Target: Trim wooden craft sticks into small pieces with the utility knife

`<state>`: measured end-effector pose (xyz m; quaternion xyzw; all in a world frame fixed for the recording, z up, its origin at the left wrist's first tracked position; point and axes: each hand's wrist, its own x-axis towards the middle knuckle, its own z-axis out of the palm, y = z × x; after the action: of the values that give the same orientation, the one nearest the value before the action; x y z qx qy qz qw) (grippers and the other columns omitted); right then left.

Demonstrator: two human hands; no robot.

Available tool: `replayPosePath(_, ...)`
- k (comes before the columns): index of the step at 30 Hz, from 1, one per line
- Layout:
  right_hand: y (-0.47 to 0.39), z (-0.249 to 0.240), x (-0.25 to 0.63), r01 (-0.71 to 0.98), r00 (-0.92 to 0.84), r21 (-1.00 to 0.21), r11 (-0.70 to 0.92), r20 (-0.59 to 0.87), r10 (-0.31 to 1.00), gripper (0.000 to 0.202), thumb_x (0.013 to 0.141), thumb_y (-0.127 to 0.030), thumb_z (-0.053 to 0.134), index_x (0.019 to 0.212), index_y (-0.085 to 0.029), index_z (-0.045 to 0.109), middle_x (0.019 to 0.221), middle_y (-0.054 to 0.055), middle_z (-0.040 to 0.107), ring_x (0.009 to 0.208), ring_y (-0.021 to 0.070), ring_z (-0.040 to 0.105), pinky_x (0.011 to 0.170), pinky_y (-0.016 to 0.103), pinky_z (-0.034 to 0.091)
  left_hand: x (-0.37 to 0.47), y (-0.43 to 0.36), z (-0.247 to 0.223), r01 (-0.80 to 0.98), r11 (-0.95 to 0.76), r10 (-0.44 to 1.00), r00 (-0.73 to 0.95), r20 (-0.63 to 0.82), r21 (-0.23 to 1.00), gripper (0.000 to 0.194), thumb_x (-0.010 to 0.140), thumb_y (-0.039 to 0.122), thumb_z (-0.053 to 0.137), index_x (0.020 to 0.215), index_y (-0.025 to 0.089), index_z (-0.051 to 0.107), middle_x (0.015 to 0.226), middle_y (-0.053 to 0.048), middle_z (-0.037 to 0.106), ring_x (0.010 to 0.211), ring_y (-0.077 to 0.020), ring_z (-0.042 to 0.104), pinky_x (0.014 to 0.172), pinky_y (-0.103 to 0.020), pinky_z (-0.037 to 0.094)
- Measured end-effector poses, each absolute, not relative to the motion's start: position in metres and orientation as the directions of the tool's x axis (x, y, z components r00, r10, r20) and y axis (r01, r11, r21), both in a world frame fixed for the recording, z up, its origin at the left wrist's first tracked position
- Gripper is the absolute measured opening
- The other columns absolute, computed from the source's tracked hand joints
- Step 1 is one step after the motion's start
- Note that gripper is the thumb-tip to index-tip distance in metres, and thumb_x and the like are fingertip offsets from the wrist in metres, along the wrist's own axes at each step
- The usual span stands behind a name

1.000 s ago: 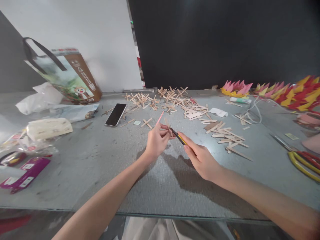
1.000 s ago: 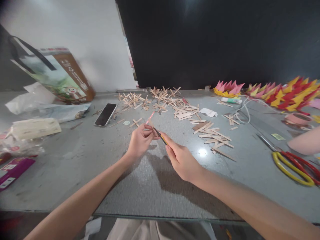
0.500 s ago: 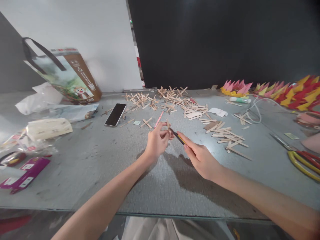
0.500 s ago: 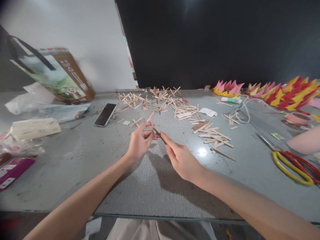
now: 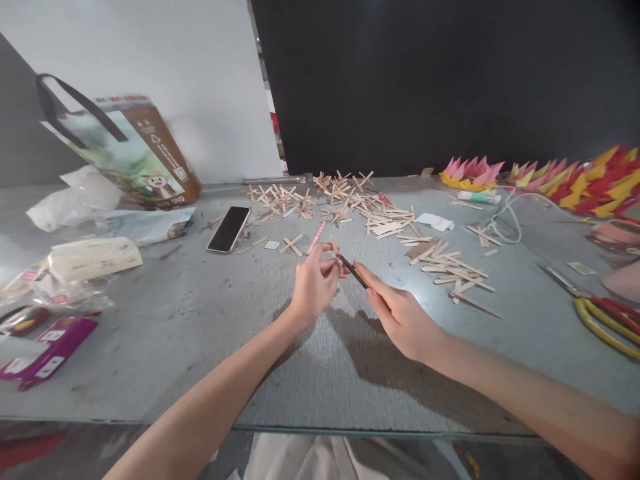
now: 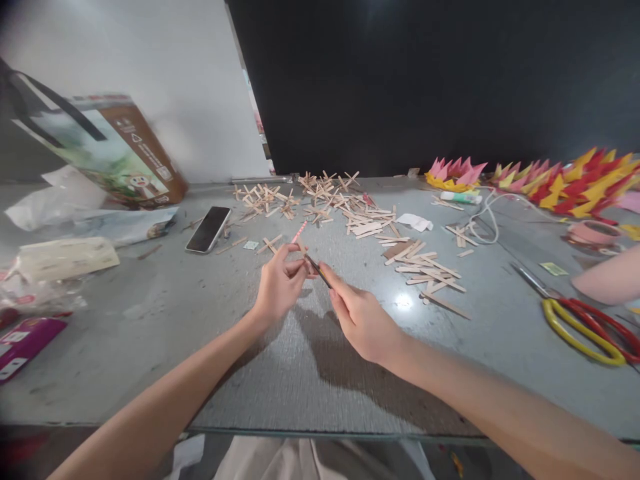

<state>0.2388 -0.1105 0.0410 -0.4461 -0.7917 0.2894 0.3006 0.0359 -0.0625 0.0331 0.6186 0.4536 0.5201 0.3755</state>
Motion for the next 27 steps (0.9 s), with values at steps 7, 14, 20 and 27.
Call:
replayPosePath(7,-0.1092,0.0404,0.2387,0.496,-0.427,-0.757,0.426,0.215,0.878,0.057,0.112,-0.039,0.032,0.165,-0.019,0.034,0.073,0.0,0.063,0.055,0.0147,0.051,0.057,0.027,0.047,0.0331,-0.0583,0.0316,0.079,-0.311,0.949,0.087,0.304,0.947,0.022,0.095,0.031,0.065,0.113,0.022,0.056,0.084,-0.003,0.077,0.077,-0.0203,0.079,0.08,-0.035,0.065)
replayPosePath(14,-0.1069,0.0372,0.2394,0.452,-0.449,-0.806,0.381,0.163,0.878,0.058,0.112,-0.043,0.032,0.166,-0.022,0.032,0.066,-0.004,0.047,0.053,0.0145,0.043,0.054,0.027,0.041,0.0339,-0.0562,0.0315,-0.003,-0.279,0.959,0.049,0.279,0.96,0.023,0.09,0.027,0.067,0.111,0.022,0.058,0.074,-0.001,0.074,0.069,-0.0183,0.076,0.073,-0.032,0.062)
replayPosePath(20,-0.1075,0.0367,0.2386,0.414,-0.493,-0.839,0.352,0.118,0.862,0.059,0.112,-0.045,0.031,0.167,-0.025,0.028,0.064,-0.005,0.041,0.051,0.0144,0.039,0.052,0.026,0.037,0.0359,-0.0584,0.0342,-0.005,-0.288,0.957,0.018,0.288,0.958,0.025,0.082,0.013,0.058,0.105,0.022,0.059,0.064,0.003,0.068,0.06,-0.0146,0.069,0.063,-0.027,0.057)
replayPosePath(27,-0.1089,0.0309,0.2371,0.386,-0.508,-0.864,0.325,0.096,0.856,0.061,0.112,-0.046,0.029,0.168,-0.023,0.025,0.062,-0.006,0.039,0.049,0.014,0.037,0.049,0.026,0.037,0.0358,-0.0601,0.037,0.008,-0.281,0.959,0.014,0.281,0.96,0.02,0.082,0.013,0.057,0.099,0.021,0.06,0.064,0.002,0.069,0.058,-0.0146,0.068,0.06,-0.026,0.054)
